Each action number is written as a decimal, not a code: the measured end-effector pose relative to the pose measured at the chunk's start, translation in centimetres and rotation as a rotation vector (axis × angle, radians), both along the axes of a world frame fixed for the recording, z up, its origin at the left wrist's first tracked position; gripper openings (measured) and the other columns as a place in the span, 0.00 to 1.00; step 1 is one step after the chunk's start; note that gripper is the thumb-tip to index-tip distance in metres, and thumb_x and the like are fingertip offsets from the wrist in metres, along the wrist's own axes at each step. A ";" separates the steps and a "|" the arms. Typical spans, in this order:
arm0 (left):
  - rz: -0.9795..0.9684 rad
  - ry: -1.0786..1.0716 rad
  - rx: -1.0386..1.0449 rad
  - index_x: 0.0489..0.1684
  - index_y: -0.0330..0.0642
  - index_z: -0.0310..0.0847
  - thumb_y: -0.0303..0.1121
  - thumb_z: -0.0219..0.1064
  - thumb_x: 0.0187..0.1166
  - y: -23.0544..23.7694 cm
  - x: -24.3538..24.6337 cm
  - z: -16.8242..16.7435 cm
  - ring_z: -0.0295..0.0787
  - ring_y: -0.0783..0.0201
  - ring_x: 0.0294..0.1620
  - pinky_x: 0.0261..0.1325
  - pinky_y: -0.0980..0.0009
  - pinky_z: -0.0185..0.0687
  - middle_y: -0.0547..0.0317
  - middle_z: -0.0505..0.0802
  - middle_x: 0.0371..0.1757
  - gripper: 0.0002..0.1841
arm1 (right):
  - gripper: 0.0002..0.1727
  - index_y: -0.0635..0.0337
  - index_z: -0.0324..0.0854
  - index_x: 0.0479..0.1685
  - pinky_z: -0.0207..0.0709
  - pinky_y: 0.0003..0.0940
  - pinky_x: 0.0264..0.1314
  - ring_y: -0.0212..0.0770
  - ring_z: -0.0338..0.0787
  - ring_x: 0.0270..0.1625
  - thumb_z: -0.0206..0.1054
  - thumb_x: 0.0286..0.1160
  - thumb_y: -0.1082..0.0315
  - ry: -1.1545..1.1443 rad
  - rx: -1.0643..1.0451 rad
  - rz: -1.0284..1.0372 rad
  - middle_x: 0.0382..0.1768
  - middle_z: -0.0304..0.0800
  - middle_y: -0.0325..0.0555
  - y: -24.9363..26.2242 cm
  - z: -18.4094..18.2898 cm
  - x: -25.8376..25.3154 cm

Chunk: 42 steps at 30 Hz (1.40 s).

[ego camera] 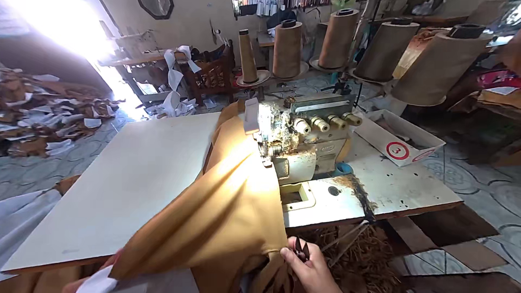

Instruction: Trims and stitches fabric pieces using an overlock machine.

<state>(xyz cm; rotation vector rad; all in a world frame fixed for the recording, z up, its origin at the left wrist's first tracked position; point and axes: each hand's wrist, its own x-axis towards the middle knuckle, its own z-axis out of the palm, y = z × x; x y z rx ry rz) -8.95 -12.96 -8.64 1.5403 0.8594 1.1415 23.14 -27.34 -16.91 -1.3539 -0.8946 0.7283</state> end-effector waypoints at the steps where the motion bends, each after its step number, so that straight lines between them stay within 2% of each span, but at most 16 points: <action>1: -0.022 -0.017 0.054 0.68 0.53 0.71 0.38 0.54 0.91 1.0 0.7 0.6 0.81 0.69 0.74 0.78 0.60 0.76 0.75 0.87 0.71 0.13 | 0.07 0.52 0.79 0.27 0.69 0.13 0.22 0.14 0.71 0.18 0.65 0.75 0.69 -0.004 0.013 -0.017 0.17 0.73 0.22 0.9 0.2 0.4; 5: 0.008 0.044 0.189 0.63 0.52 0.71 0.28 0.46 0.89 5.3 2.9 2.9 0.83 0.74 0.72 0.74 0.68 0.80 0.77 0.87 0.71 0.13 | 0.07 0.51 0.79 0.28 0.69 0.13 0.20 0.14 0.72 0.17 0.66 0.74 0.67 -0.014 0.052 -0.065 0.16 0.72 0.22 4.4 1.6 2.2; 11: 0.065 0.315 0.497 0.68 0.45 0.73 0.37 0.52 0.89 14.5 7.7 8.3 0.83 0.77 0.68 0.69 0.71 0.82 0.68 0.84 0.71 0.15 | 0.08 0.52 0.81 0.26 0.65 0.12 0.26 0.14 0.71 0.21 0.66 0.74 0.72 0.020 0.158 -0.089 0.18 0.73 0.22 8.5 3.7 3.8; 15: 0.054 0.633 0.775 0.71 0.28 0.74 0.35 0.51 0.90 17.8 14.6 15.2 0.79 0.43 0.71 0.74 0.41 0.70 0.31 0.82 0.68 0.21 | 0.12 0.54 0.81 0.24 0.74 0.16 0.31 0.19 0.78 0.24 0.66 0.75 0.78 0.247 0.163 -0.203 0.19 0.79 0.27 10.1 5.3 3.4; 18: 0.022 0.614 0.914 0.69 0.23 0.74 0.31 0.51 0.89 18.4 20.5 17.9 0.69 0.37 0.82 0.83 0.44 0.61 0.25 0.76 0.76 0.20 | 0.12 0.60 0.81 0.26 0.81 0.20 0.34 0.24 0.84 0.26 0.63 0.78 0.80 0.427 0.159 -0.274 0.21 0.84 0.35 10.7 6.0 2.7; 21: -0.178 0.590 1.147 0.70 0.24 0.68 0.38 0.68 0.77 20.9 23.9 17.8 0.54 0.29 0.89 0.87 0.43 0.56 0.20 0.56 0.88 0.29 | 0.14 0.59 0.75 0.25 0.66 0.15 0.13 0.22 0.68 0.11 0.60 0.83 0.78 0.554 0.104 -0.302 0.12 0.73 0.33 10.9 6.8 1.9; 23: -0.263 0.742 1.061 0.84 0.30 0.60 0.41 0.78 0.69 19.0 24.3 17.4 0.53 0.31 0.91 0.88 0.41 0.55 0.24 0.53 0.91 0.44 | 0.13 0.59 0.74 0.26 0.63 0.16 0.10 0.22 0.65 0.07 0.60 0.84 0.78 0.613 0.106 -0.272 0.10 0.70 0.34 10.8 6.9 1.8; 24: -0.286 0.853 0.993 0.86 0.34 0.59 0.40 0.78 0.72 16.7 23.5 16.8 0.62 0.33 0.87 0.85 0.40 0.61 0.28 0.63 0.88 0.43 | 0.14 0.59 0.73 0.25 0.64 0.16 0.10 0.23 0.65 0.08 0.60 0.83 0.78 0.614 0.105 -0.257 0.09 0.70 0.33 10.7 6.8 1.9; 26: -0.374 0.925 0.921 0.71 0.39 0.80 0.37 0.73 0.78 10.5 20.1 13.7 0.91 0.47 0.57 0.58 0.46 0.86 0.43 0.90 0.62 0.24 | 0.13 0.59 0.74 0.24 0.64 0.17 0.10 0.23 0.66 0.08 0.62 0.81 0.79 0.587 0.103 -0.229 0.09 0.69 0.33 10.5 6.6 2.2; 28: -0.755 0.877 0.725 0.49 0.42 0.91 0.41 0.63 0.84 4.9 15.6 8.0 0.93 0.63 0.34 0.38 0.60 0.89 0.56 0.95 0.37 0.14 | 0.11 0.60 0.78 0.26 0.64 0.16 0.11 0.22 0.67 0.09 0.64 0.78 0.79 0.504 0.103 -0.205 0.11 0.72 0.32 10.3 6.2 2.6; 30: -1.106 1.033 0.289 0.53 0.33 0.91 0.41 0.65 0.86 1.3 11.6 2.3 0.95 0.48 0.37 0.46 0.44 0.88 0.44 0.96 0.37 0.18 | 0.06 0.60 0.82 0.30 0.67 0.17 0.13 0.22 0.69 0.11 0.67 0.72 0.80 0.360 0.126 -0.200 0.14 0.75 0.30 10.1 5.6 2.9; 31: -1.111 1.150 0.118 0.56 0.30 0.89 0.43 0.67 0.84 1.0 9.8 -1.1 0.95 0.39 0.44 0.54 0.35 0.85 0.36 0.96 0.42 0.21 | 0.03 0.60 0.83 0.34 0.68 0.17 0.14 0.21 0.70 0.12 0.68 0.70 0.78 0.269 0.139 -0.202 0.16 0.75 0.29 9.9 5.2 2.9; 34: -0.670 1.247 -0.131 0.56 0.21 0.85 0.55 0.72 0.76 2.2 6.4 -9.2 0.88 0.26 0.60 0.66 0.27 0.75 0.22 0.90 0.52 0.35 | 0.15 0.65 0.80 0.54 0.69 0.14 0.23 0.18 0.72 0.20 0.65 0.68 0.73 -0.074 0.152 -0.234 0.24 0.76 0.30 9.2 4.0 2.4; 37: -0.505 0.860 -0.273 0.74 0.24 0.74 0.56 0.74 0.68 1.9 6.6 -11.0 0.80 0.47 0.76 0.80 0.48 0.71 0.34 0.85 0.71 0.44 | 0.26 0.69 0.73 0.69 0.74 0.19 0.35 0.22 0.79 0.29 0.61 0.67 0.76 -0.271 0.109 -0.244 0.32 0.87 0.40 8.1 3.9 1.4; 39: -0.446 0.601 -0.355 0.69 0.28 0.77 0.55 0.75 0.67 0.6 7.3 -9.3 0.88 0.68 0.62 0.69 0.64 0.81 0.53 0.92 0.59 0.39 | 0.26 0.70 0.73 0.69 0.74 0.22 0.35 0.25 0.79 0.28 0.59 0.66 0.78 -0.320 0.083 -0.238 0.30 0.87 0.42 7.4 3.9 1.3; 42: -0.226 0.058 -0.333 0.52 0.40 0.84 0.45 0.68 0.79 1.0 7.5 -4.7 0.93 0.73 0.46 0.55 0.69 0.90 0.67 0.96 0.41 0.18 | 0.20 0.66 0.81 0.59 0.77 0.26 0.42 0.28 0.83 0.38 0.56 0.68 0.78 -0.305 0.022 -0.107 0.43 0.89 0.46 6.3 4.3 2.6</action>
